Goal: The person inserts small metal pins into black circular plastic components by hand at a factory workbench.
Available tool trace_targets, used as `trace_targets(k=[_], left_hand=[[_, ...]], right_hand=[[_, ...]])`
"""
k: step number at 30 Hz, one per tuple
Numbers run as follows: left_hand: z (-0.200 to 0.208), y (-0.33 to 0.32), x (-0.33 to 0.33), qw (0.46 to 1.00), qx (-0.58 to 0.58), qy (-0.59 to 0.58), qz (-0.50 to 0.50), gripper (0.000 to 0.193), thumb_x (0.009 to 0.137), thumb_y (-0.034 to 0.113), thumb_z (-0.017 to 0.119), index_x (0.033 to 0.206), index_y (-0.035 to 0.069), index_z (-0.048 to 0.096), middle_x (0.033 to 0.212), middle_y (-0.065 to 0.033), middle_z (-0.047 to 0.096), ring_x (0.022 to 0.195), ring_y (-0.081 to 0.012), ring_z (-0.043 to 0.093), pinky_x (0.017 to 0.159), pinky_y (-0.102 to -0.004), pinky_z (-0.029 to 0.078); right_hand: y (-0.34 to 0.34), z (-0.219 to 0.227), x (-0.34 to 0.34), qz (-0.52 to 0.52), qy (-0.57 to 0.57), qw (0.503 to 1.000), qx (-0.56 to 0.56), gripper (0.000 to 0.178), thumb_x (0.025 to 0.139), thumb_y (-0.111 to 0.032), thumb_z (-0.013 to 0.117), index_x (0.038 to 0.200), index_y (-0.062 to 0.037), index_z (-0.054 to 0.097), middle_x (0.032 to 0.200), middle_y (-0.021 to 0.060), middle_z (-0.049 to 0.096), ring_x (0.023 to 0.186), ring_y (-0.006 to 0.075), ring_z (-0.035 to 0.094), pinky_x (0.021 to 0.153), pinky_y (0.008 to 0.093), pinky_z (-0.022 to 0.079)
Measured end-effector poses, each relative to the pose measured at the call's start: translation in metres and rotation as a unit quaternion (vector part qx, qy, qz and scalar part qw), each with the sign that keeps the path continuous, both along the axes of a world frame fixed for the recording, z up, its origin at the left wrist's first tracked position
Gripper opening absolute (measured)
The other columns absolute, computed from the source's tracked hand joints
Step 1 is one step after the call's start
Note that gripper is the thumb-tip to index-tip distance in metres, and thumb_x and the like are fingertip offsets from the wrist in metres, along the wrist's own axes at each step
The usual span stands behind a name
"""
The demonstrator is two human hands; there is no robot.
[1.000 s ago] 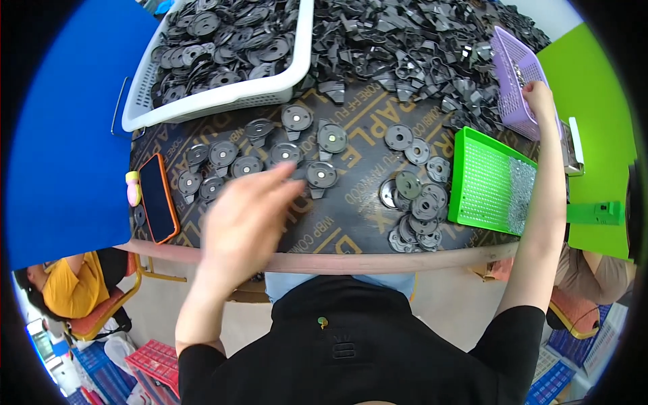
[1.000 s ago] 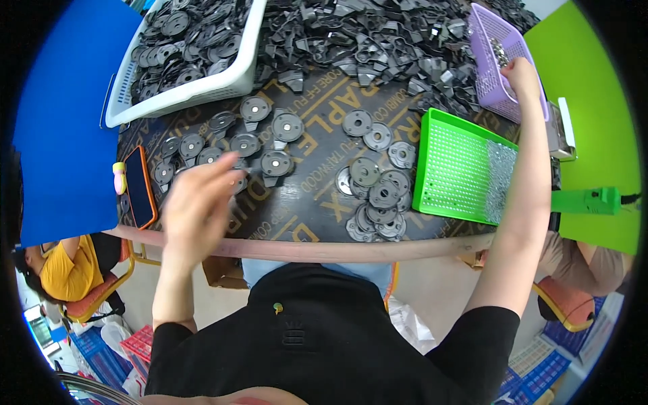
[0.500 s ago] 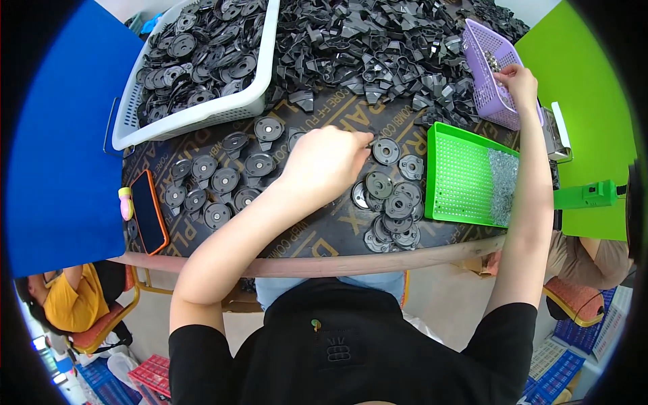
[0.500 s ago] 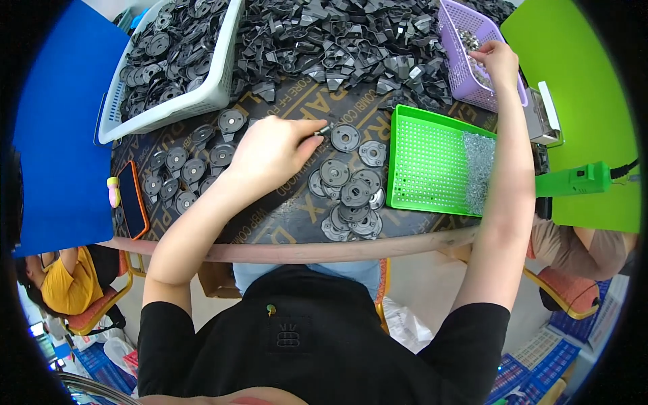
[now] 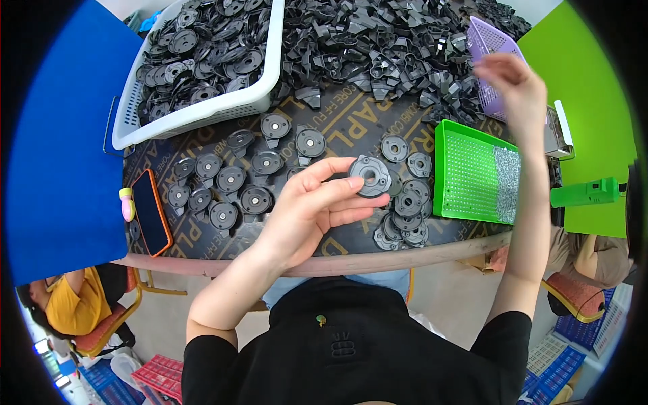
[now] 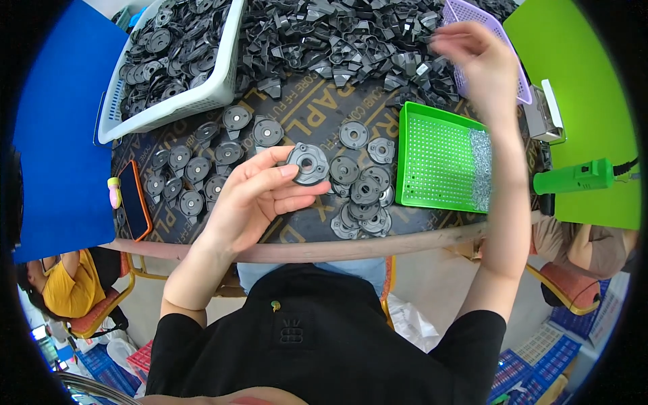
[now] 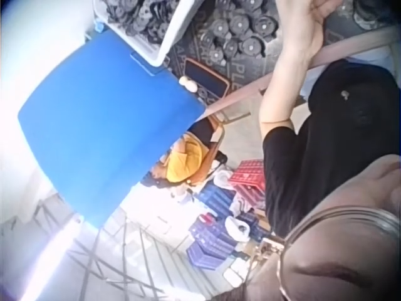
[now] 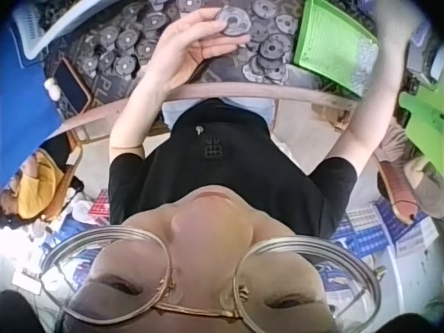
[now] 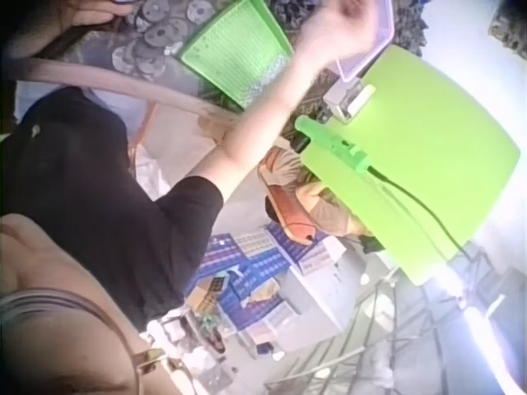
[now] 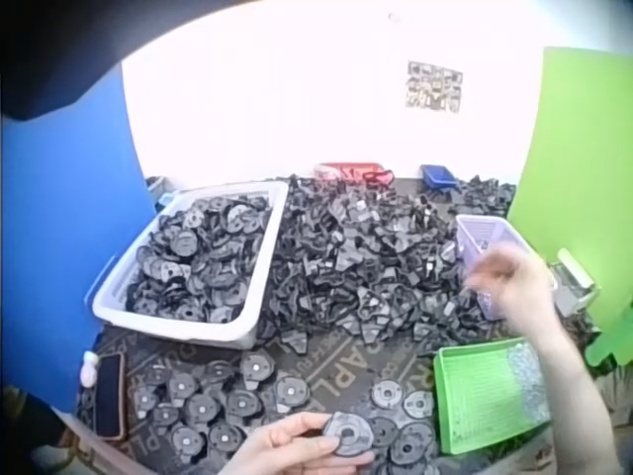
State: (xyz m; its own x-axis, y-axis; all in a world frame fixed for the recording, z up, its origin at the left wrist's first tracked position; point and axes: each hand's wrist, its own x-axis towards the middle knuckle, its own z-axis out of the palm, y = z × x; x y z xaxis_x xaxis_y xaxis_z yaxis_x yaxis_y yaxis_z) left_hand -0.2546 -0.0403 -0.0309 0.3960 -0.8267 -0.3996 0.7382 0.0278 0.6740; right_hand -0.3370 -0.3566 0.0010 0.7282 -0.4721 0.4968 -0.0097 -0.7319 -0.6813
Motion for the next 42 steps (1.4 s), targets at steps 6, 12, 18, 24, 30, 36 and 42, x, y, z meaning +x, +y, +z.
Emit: trace_targets(k=[6, 12, 18, 24, 30, 36, 42], left_hand=[[-0.008, -0.006, -0.006, 0.999, -0.038, 0.028, -0.011, 0.032, 0.093, 0.013, 0.055, 0.122, -0.001, 0.052, 0.115, -0.0111, 0.061, 0.104, -0.0247, 0.063, 0.089, -0.0314, 0.051], [-0.016, 0.003, -0.008, 0.993, -0.057, 0.106, 0.002, 0.027, 0.098, 0.017, 0.045, 0.116, -0.002, 0.054, 0.112, -0.0165, 0.062, 0.103, -0.0318, 0.063, 0.090, -0.0374, 0.052], [-0.015, 0.004, -0.004, 0.995, -0.070, 0.059, 0.038, 0.028, 0.099, 0.019, 0.044, 0.117, -0.001, 0.050, 0.112, -0.0161, 0.062, 0.105, -0.0313, 0.062, 0.090, -0.0364, 0.051], [-0.010, 0.008, -0.002, 0.998, -0.054, 0.004, 0.031, 0.029, 0.099, 0.020, 0.044, 0.117, -0.002, 0.049, 0.113, -0.0158, 0.062, 0.107, -0.0288, 0.061, 0.092, -0.0348, 0.051], [-0.010, 0.012, -0.002, 0.997, -0.065, 0.021, 0.032, 0.029, 0.099, 0.020, 0.045, 0.117, -0.002, 0.050, 0.113, -0.0149, 0.062, 0.108, -0.0268, 0.061, 0.093, -0.0344, 0.049], [-0.010, 0.011, -0.001, 0.998, -0.044, 0.021, 0.027, 0.030, 0.098, 0.022, 0.046, 0.118, -0.001, 0.050, 0.114, -0.0141, 0.062, 0.107, -0.0249, 0.062, 0.092, -0.0332, 0.049], [-0.008, 0.007, -0.002, 0.999, -0.024, -0.017, 0.035, 0.034, 0.099, 0.019, 0.042, 0.124, -0.004, 0.045, 0.117, -0.0182, 0.059, 0.109, -0.0315, 0.060, 0.091, -0.0338, 0.051]], right_hand=[[0.146, -0.024, -0.015, 0.182, -0.045, 0.971, -0.147, 0.022, 0.068, 0.004, 0.066, 0.089, -0.0041, 0.066, 0.081, 0.0067, 0.066, 0.074, 0.0236, 0.065, 0.063, 0.0324, 0.053], [0.155, -0.030, -0.020, 0.187, -0.016, 0.966, -0.178, 0.029, 0.065, 0.003, 0.064, 0.092, -0.0065, 0.067, 0.087, 0.0045, 0.068, 0.081, 0.0224, 0.064, 0.066, 0.0318, 0.052], [0.148, -0.027, -0.015, 0.171, -0.076, 0.975, -0.116, 0.030, 0.072, 0.007, 0.060, 0.097, -0.0069, 0.068, 0.093, 0.0047, 0.069, 0.083, 0.0226, 0.065, 0.069, 0.0316, 0.051], [0.055, -0.039, 0.029, 0.056, 0.180, 0.945, -0.267, 0.039, 0.075, 0.007, 0.052, 0.113, -0.0035, 0.059, 0.088, 0.0121, 0.067, 0.082, 0.0277, 0.065, 0.072, 0.0384, 0.052], [0.040, -0.055, 0.045, 0.049, 0.261, 0.902, -0.342, 0.028, 0.082, -0.003, 0.059, 0.109, -0.0057, 0.063, 0.089, 0.0173, 0.065, 0.087, 0.0334, 0.062, 0.074, 0.0404, 0.050], [0.042, -0.057, 0.035, 0.036, 0.105, 0.951, -0.289, 0.019, 0.082, -0.004, 0.060, 0.100, -0.0032, 0.066, 0.088, 0.0164, 0.066, 0.076, 0.0304, 0.064, 0.069, 0.0355, 0.052], [0.082, -0.020, 0.006, 0.013, 0.101, 0.973, 0.206, 0.021, 0.086, -0.006, 0.063, 0.106, -0.0045, 0.068, 0.082, 0.0030, 0.068, 0.071, 0.0075, 0.062, 0.062, 0.0223, 0.054]])
